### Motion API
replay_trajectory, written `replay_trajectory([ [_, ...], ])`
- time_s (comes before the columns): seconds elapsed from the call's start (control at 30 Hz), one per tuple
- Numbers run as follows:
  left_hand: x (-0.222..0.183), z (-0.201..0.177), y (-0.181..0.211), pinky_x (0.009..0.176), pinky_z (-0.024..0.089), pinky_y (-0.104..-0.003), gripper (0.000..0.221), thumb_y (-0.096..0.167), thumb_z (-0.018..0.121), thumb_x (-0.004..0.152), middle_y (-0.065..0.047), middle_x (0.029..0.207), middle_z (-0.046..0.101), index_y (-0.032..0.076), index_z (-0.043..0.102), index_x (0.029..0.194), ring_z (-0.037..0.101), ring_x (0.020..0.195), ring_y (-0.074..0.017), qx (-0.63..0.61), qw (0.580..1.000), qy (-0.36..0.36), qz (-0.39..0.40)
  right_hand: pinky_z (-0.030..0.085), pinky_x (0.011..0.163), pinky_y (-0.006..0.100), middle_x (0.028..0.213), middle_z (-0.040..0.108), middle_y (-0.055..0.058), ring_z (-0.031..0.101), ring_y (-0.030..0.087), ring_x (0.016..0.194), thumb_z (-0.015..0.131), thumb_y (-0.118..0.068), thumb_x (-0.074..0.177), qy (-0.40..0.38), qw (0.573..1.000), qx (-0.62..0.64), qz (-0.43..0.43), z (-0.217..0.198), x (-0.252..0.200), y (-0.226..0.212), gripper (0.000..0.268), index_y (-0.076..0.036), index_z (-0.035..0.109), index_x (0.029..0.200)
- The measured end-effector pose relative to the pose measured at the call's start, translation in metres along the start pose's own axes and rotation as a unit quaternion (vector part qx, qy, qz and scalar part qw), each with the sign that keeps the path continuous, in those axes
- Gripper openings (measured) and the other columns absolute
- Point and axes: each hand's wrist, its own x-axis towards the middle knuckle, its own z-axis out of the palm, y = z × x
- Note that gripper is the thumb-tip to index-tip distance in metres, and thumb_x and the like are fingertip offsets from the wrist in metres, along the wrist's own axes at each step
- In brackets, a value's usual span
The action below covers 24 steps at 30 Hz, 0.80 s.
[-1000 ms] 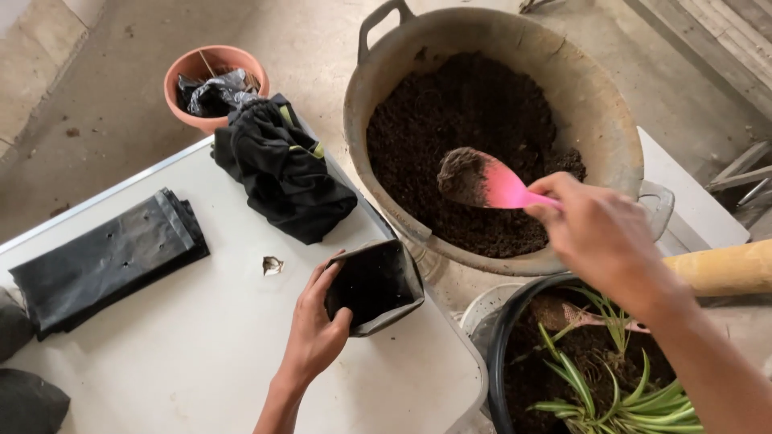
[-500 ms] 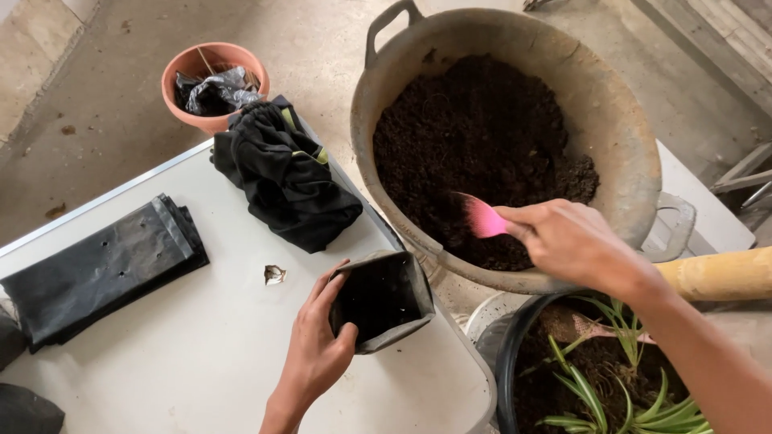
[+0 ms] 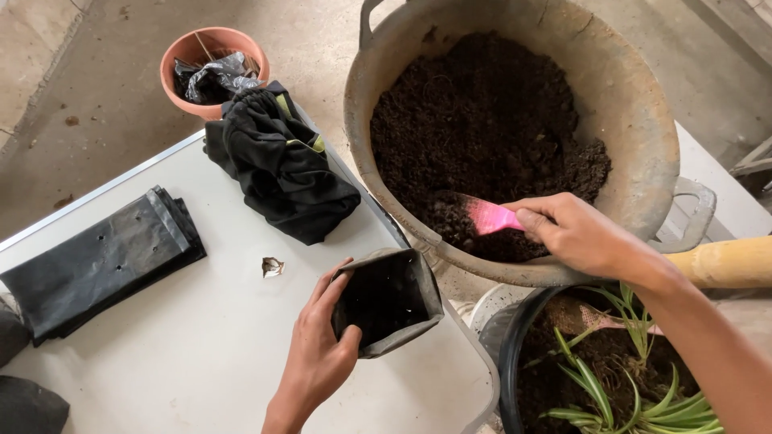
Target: Unfolding a black plastic polybag and filling it with soil using a small hand trowel for planting.
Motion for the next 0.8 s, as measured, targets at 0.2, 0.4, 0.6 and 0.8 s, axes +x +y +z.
replay_trajectory([
  [0.2, -0.001, 0.0, 0.003, 0.11, 0.047, -0.037, 0.075, -0.002, 0.046, 0.068, -0.003, 0.154, 0.054, 0.006, 0.055, 0.143, 0.054, 0.14, -0.0229, -0.015, 1.0, -0.011, 0.0, 0.031, 0.053, 0.031, 0.064, 0.04, 0.0, 0.036, 0.014, 0.056, 0.046, -0.021, 0.105, 0.044, 0.997, 0.054, -0.021, -0.006, -0.006, 0.015, 0.041, -0.009, 0.072, 0.133],
  [0.4, -0.003, 0.006, 0.005, 0.108, 0.047, -0.036, 0.075, -0.001, 0.045, 0.069, -0.003, 0.153, 0.054, 0.006, 0.055, 0.142, 0.056, 0.137, -0.0232, -0.023, 1.0, -0.019, 0.003, 0.032, 0.05, 0.029, 0.062, 0.04, 0.003, 0.037, 0.017, 0.052, 0.044, -0.016, 0.11, 0.067, 0.996, 0.061, -0.014, -0.018, -0.018, 0.037, 0.02, -0.007, 0.06, 0.102],
  [0.6, -0.017, 0.012, -0.004, 0.104, 0.049, -0.038, 0.072, 0.0, 0.045, 0.067, -0.003, 0.154, 0.055, 0.003, 0.056, 0.138, 0.059, 0.134, -0.0259, -0.01, 0.999, -0.03, 0.007, 0.026, 0.042, 0.029, 0.057, 0.046, 0.004, 0.034, 0.016, 0.044, 0.043, -0.019, 0.109, 0.105, 0.993, 0.028, -0.036, -0.026, -0.053, 0.012, 0.021, -0.009, 0.061, 0.103],
  [0.8, -0.035, 0.019, -0.022, 0.086, 0.053, -0.039, 0.065, 0.002, 0.045, 0.067, -0.001, 0.152, 0.055, 0.003, 0.058, 0.13, 0.067, 0.113, -0.0286, 0.013, 0.999, -0.037, 0.005, 0.042, 0.054, 0.035, 0.059, 0.069, 0.016, 0.054, 0.024, 0.051, 0.049, -0.02, 0.1, 0.09, 0.995, 0.005, 0.031, 0.0, -0.088, 0.012, 0.047, -0.013, 0.07, 0.142],
])
